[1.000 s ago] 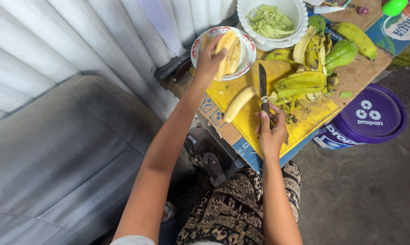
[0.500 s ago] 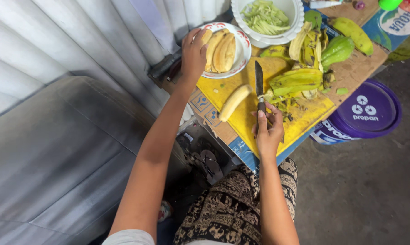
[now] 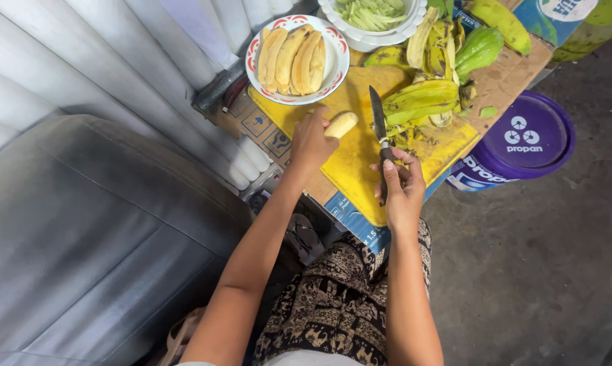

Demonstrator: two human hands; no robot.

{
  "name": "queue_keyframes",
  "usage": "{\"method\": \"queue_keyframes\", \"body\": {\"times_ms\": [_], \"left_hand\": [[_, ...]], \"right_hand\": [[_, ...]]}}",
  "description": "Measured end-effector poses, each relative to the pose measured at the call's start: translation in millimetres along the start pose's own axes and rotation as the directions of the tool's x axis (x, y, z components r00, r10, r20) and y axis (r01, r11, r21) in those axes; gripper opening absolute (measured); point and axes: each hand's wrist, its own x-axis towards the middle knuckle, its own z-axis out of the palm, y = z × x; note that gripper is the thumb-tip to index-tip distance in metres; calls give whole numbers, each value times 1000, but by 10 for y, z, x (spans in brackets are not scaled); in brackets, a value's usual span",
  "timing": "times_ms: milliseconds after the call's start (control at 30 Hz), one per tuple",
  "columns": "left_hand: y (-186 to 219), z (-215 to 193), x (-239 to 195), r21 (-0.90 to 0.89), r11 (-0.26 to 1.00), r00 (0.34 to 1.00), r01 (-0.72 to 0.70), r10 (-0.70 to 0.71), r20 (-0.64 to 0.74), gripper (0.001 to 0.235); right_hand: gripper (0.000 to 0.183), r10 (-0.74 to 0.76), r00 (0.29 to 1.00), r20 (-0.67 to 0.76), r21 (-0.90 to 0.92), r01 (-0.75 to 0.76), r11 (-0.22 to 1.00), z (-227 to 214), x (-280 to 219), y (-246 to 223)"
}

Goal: The person peels and slices several bananas on a yellow cutting board using a small knife, placing the peeled fruit into a white plate.

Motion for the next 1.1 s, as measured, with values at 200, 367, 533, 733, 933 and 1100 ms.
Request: {"method": "queue_keyframes", "body": {"times_ms": [200,367,533,733,933,1100], "left_hand": [[-18,69,140,43,998,984,45,-52,170,46],[-3,130,174,-43,997,984,-67,73,165,44],[87,4,175,-232,972,983,-43,83,164,43],[35,-91,279,-608,794,871,-11,306,383,44],[117,-267,-12,-122,919,911,-374,389,138,32],[-45,-246,-335,-289,924,969,-248,239,-69,37]], "right_hand": [[30,28,999,-29,-54,-30,998,28,-75,35],[28,-12,998,-59,-64,8,998,-111,-78,2],[29,-28,997,-73,-102,21,995,-154,-111,-32],[31,-103,990,-97,-202,82,976,-141,-161,-119],[25,-196,972,-127,-506,107,856,-157,-269,-258],[22,-405,913,-41,-686,269,676,-180,-315,-145]]}}
